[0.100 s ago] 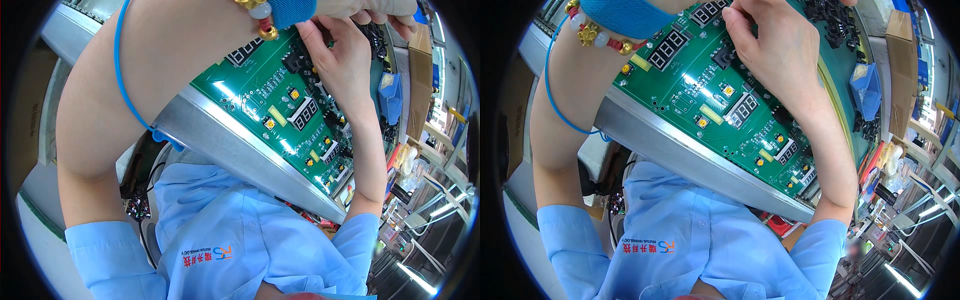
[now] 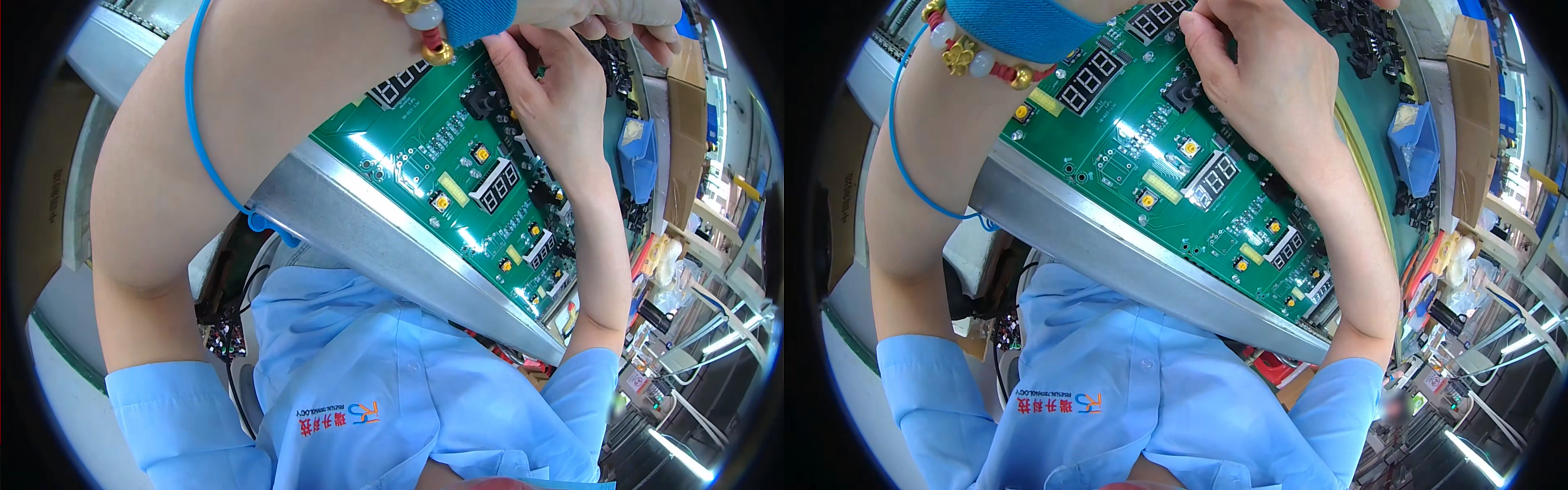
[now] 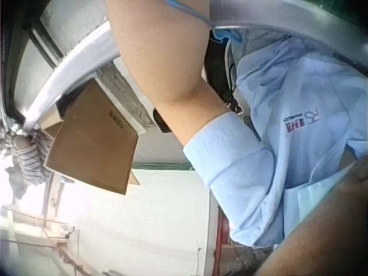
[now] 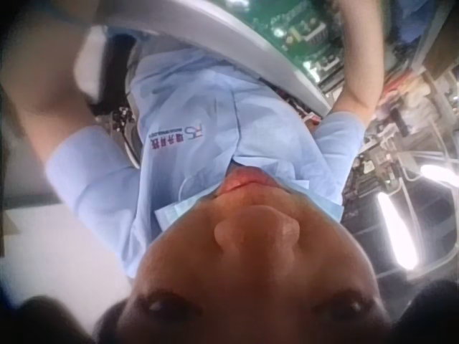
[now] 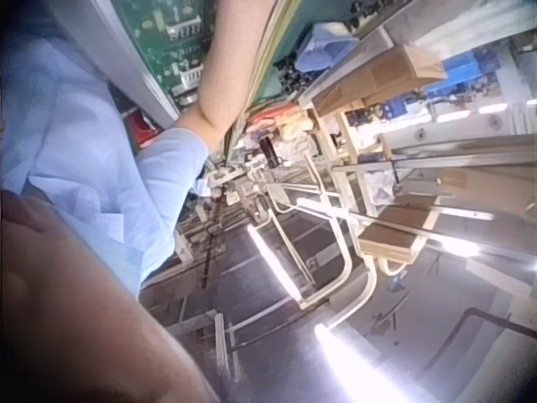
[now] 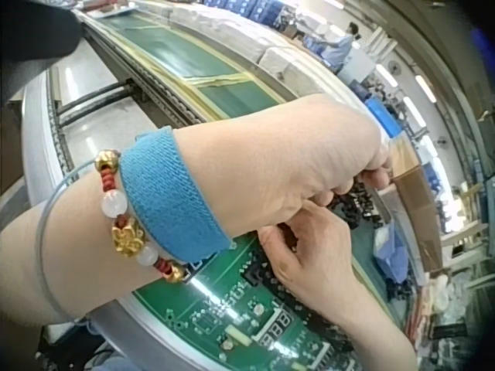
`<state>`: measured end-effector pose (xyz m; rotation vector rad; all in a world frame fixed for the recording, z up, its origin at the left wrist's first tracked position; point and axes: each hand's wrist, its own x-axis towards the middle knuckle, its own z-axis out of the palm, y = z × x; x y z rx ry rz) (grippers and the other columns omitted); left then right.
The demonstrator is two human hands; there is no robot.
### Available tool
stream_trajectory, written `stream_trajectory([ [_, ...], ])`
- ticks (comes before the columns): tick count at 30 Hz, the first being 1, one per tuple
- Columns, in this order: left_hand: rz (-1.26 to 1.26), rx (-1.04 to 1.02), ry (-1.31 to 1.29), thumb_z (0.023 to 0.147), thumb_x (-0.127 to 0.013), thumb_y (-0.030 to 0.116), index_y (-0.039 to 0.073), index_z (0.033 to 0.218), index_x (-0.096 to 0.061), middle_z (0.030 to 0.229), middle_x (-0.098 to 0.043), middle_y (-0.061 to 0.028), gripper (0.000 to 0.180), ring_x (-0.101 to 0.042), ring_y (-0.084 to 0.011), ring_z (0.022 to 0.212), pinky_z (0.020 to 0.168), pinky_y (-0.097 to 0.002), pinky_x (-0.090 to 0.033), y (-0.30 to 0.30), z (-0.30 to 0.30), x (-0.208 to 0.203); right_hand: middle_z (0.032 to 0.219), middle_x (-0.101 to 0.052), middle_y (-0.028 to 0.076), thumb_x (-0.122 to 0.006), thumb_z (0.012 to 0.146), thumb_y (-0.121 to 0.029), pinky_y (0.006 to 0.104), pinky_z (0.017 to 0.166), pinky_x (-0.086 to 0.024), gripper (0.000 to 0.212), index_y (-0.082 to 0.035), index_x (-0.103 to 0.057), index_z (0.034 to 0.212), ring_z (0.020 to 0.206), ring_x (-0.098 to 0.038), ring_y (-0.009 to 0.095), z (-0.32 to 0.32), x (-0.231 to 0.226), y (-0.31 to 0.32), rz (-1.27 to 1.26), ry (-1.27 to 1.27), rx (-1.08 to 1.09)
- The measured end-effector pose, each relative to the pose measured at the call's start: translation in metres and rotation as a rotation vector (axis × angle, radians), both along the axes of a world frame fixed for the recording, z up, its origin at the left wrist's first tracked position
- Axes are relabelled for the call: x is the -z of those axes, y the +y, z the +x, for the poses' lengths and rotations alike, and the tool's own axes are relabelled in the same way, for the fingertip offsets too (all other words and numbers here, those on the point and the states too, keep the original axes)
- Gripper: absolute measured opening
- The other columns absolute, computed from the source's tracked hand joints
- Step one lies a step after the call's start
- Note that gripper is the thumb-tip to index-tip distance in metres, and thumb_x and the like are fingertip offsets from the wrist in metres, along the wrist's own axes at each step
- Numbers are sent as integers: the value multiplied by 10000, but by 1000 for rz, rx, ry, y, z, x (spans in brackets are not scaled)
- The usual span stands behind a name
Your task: Assembling electronic components onto green printed circuit boards on a factory production line.
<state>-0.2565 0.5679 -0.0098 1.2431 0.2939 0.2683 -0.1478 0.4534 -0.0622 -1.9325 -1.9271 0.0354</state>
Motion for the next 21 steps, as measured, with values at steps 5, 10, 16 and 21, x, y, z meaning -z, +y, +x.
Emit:
stream_trajectory([
  [5,6,-8,11,835,-598,139,20,707,-552,676,-435,-33,180,-332,-173,628,608,-330,-321,-1,3,1,797,-628,80,-654,903,-296,250,638,-458,314,3,-667,998,667,-577,135,0,1,-2,-36,-8,36],
  [10,51,-25,9,829,-606,150,-2,793,-596,718,-457,-42,157,-353,-180,664,655,-343,-344,-2,1,1,770,-608,76,-648,907,-310,244,622,-446,325,7,-666,978,652,-558,125,1,1,-2,-65,39,55],
  [16,42,-1,-15,830,-608,161,-5,810,-599,734,-463,-46,167,-353,-182,669,666,-343,-350,1,9,7,762,-600,74,-643,911,-311,245,621,-441,327,10,-662,970,652,-554,123,2,1,-1,-68,29,45],
  [21,105,-32,-19,852,-597,148,-7,826,-602,739,-477,-43,157,-336,-154,613,594,-297,-345,2,2,-1,755,-592,78,-635,918,-292,238,624,-438,300,5,-656,955,658,-551,118,-1,-3,-1,-61,26,26],
])
